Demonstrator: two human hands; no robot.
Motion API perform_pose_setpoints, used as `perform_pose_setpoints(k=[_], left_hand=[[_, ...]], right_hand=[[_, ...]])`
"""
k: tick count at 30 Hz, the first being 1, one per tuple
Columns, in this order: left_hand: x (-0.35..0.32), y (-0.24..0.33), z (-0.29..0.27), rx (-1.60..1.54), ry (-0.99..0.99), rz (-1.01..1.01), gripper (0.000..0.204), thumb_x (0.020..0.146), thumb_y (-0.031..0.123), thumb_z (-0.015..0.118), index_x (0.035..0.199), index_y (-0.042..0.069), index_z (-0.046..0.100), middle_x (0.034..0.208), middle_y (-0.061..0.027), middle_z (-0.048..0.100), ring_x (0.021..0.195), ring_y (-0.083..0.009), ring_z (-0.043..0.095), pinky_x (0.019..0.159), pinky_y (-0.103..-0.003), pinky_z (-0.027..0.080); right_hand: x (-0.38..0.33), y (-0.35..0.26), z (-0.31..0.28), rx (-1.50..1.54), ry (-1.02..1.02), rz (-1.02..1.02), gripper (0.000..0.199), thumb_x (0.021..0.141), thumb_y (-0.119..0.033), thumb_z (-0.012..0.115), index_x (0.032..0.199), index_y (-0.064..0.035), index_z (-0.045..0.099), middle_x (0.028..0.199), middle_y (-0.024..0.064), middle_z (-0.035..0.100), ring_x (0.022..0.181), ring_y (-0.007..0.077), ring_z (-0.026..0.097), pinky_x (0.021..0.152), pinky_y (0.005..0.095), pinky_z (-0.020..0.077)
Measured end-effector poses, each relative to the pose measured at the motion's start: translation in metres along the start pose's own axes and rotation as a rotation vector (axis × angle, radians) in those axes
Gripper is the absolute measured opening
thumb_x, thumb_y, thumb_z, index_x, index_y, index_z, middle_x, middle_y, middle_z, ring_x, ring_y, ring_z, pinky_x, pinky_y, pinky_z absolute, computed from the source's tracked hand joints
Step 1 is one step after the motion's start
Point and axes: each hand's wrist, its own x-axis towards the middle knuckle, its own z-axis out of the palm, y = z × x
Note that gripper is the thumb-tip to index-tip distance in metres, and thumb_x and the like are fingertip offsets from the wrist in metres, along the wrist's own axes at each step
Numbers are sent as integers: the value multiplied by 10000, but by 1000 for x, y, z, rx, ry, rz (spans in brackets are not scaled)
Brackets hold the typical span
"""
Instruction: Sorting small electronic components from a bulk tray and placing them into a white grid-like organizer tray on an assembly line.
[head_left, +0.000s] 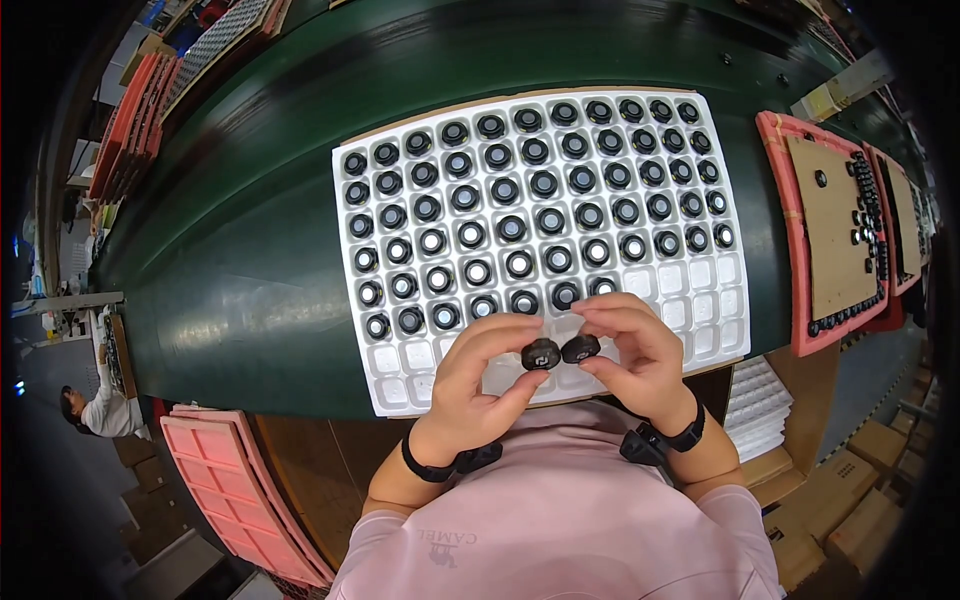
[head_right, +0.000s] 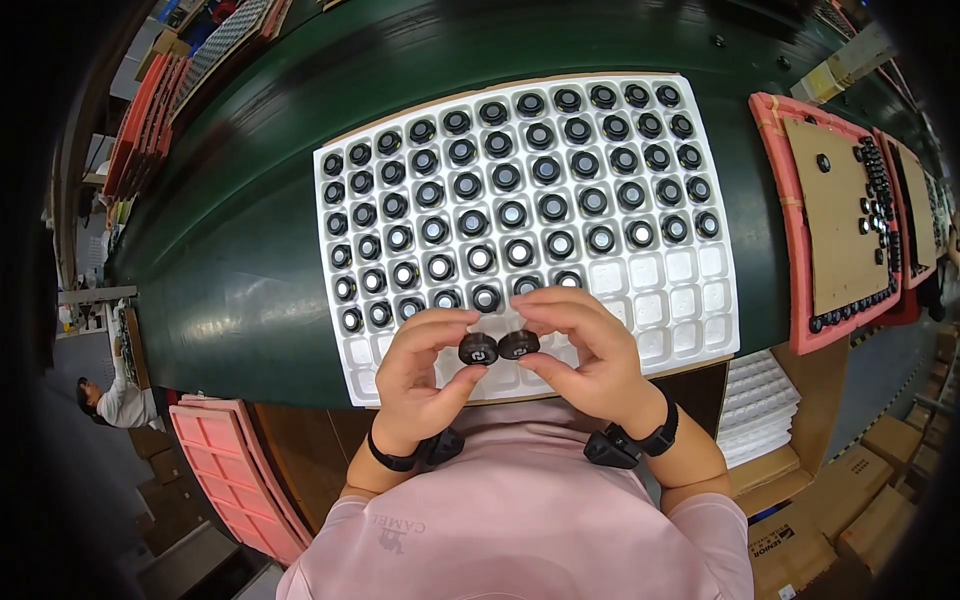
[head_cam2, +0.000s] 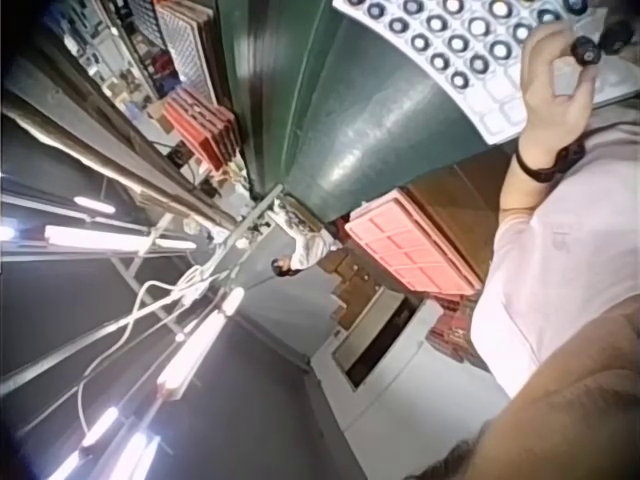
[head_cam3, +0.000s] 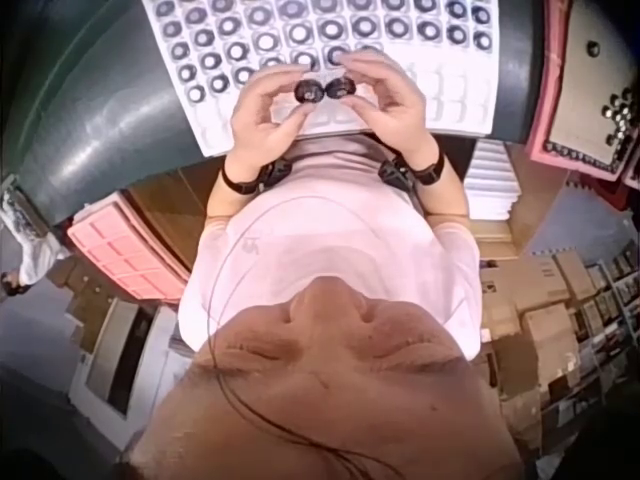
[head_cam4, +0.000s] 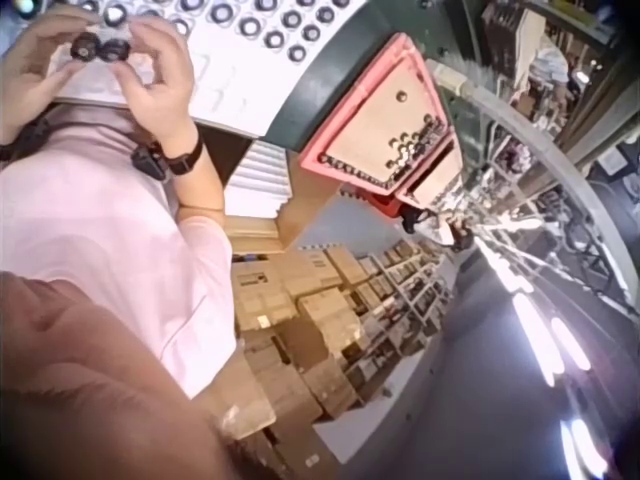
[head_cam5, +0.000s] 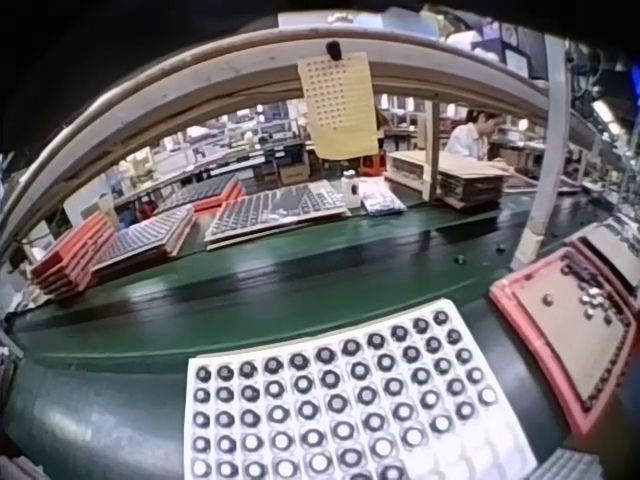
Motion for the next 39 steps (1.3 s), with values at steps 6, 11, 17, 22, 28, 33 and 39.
perform_pose_setpoints(k=[6, 11, 17, 22, 28, 33, 39], left_hand=[[6, 3, -5, 156, -98, 53, 264, 729, -98, 725, 965, -1, 658, 1120, -149, 593, 1005, -234, 615, 878, -321, 515], [3, -3, -9, 40, -127, -43, 334, 719, -135, 683, 1017, 14, 661, 1055, -124, 595, 966, -237, 626, 854, -313, 520], [3, -5, -1, -248, -87, -119, 344, 746, -155, 649, 1050, 5, 638, 1056, -125, 593, 981, -213, 619, 881, -314, 528], [4, -4, -1, -171, -89, -63, 330, 771, -130, 667, 1073, -4, 622, 1066, -122, 595, 961, -197, 626, 846, -300, 542], [3, -1, -1, -10, -86, -36, 298, 791, -118, 671, 1065, -24, 600, 1048, -130, 580, 918, -184, 600, 801, -278, 520], [2, -8, 1, 28, -61, 83, 292, 799, -96, 696, 1065, -20, 603, 1014, -124, 587, 869, -179, 601, 762, -266, 509], [9, -7, -2, 161, -84, 203, 249, 804, -67, 718, 1028, -11, 624, 956, -117, 603, 840, -175, 604, 729, -264, 503]], right_hand=[[0, 6, -8, 52, -93, 43, 319, 739, 99, 723, 1035, 0, 657, 1160, 134, 641, 1078, 241, 616, 872, 330, 517], [-2, 4, -9, 4, -109, 83, 302, 739, 111, 700, 1011, -17, 666, 1120, 119, 639, 1024, 230, 624, 845, 325, 512], [3, -5, -3, -321, -61, -88, 287, 727, 114, 700, 993, 10, 666, 1009, 136, 640, 879, 216, 626, 788, 302, 498], [3, -11, 1, -412, -54, -89, 296, 727, 96, 711, 1008, 8, 688, 951, 124, 637, 808, 214, 615, 733, 289, 498], [4, -13, -3, -420, -101, -131, 274, 758, 54, 714, 1028, 11, 696, 974, 140, 646, 794, 224, 625, 695, 293, 505], [5, -7, -3, -404, -90, -204, 268, 788, 40, 703, 1052, 6, 680, 958, 135, 647, 810, 222, 624, 708, 291, 502], [2, -3, -7, -363, -82, -166, 214, 810, 34, 691, 1019, -3, 665, 947, 126, 649, 821, 222, 621, 713, 292, 500]])
